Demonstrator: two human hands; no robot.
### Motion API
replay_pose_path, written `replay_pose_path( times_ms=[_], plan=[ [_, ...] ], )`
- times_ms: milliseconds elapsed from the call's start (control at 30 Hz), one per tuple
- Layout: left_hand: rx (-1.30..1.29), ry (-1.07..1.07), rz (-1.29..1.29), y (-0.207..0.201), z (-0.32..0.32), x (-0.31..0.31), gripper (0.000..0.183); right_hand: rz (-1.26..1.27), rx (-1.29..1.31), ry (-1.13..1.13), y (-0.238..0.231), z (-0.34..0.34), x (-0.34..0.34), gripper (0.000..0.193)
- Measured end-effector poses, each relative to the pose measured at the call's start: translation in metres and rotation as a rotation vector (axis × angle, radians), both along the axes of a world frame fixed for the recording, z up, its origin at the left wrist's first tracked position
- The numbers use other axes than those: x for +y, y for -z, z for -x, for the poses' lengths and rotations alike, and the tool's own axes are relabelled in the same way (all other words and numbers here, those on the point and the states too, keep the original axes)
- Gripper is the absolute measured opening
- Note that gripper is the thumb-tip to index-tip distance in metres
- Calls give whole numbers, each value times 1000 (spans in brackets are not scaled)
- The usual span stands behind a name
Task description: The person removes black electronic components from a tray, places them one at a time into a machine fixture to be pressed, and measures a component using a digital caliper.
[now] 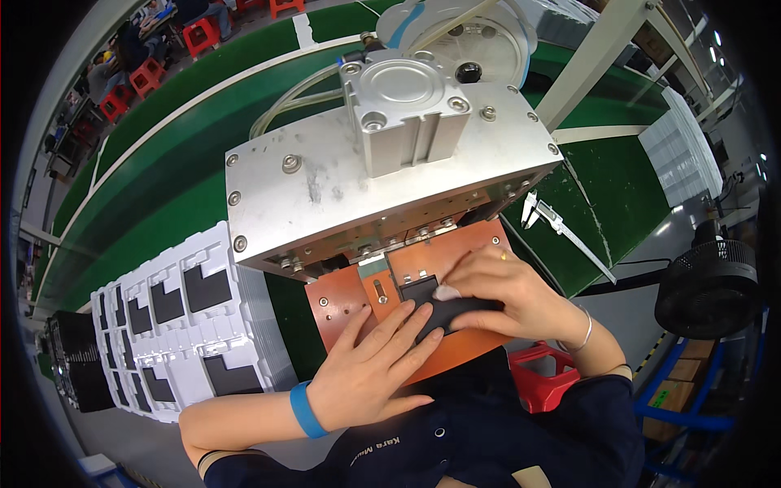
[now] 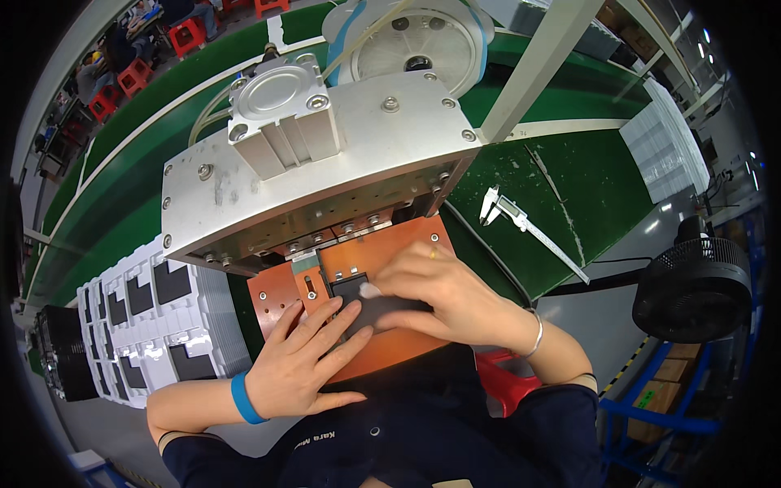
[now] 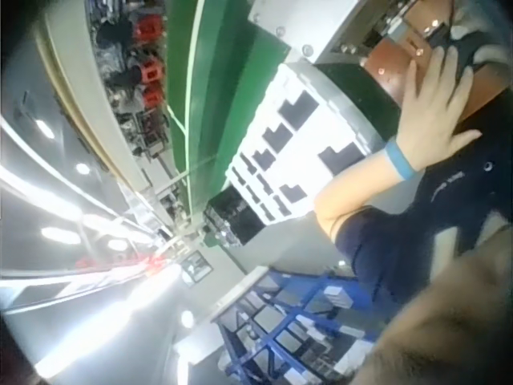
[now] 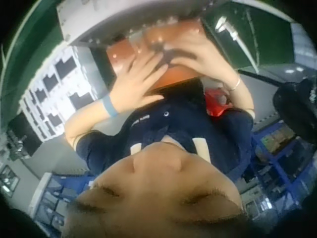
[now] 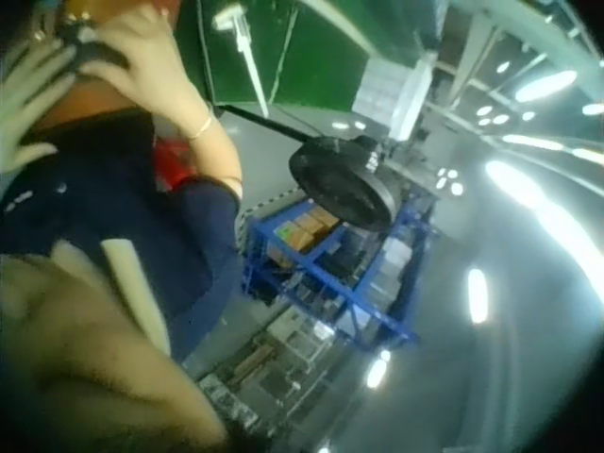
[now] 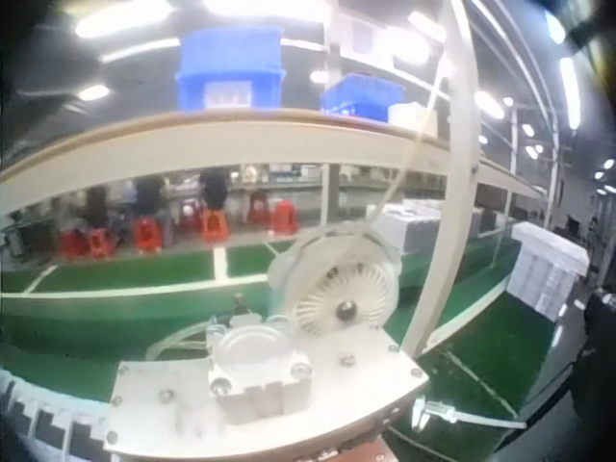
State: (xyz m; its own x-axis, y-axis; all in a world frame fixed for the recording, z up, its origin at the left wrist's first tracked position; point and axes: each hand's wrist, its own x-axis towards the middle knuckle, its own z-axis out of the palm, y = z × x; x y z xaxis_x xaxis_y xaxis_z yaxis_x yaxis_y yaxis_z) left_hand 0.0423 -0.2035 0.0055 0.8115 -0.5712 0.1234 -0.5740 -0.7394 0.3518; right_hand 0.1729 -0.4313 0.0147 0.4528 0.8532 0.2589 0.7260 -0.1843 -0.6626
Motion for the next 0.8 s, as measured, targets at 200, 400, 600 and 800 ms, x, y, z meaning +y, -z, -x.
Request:
replay_pose_path(
  times_ms=[200, 400, 600, 800],
  plan=[
    [1, 14, 28, 4, -2, 1, 74, 105, -347, 116, 7, 0, 26, 24],
    [14, 12, -2, 5, 0, 1, 72, 148, -652, 133, 8, 8, 30, 29],
    [12, 17, -32, 4, -2, 1, 71, 100, -642, 254, 14, 6, 32, 29],
    [11, 10, -19, 6, -1, 1, 71, -73, -487, 119, 16, 1, 26, 19]
  ],
)
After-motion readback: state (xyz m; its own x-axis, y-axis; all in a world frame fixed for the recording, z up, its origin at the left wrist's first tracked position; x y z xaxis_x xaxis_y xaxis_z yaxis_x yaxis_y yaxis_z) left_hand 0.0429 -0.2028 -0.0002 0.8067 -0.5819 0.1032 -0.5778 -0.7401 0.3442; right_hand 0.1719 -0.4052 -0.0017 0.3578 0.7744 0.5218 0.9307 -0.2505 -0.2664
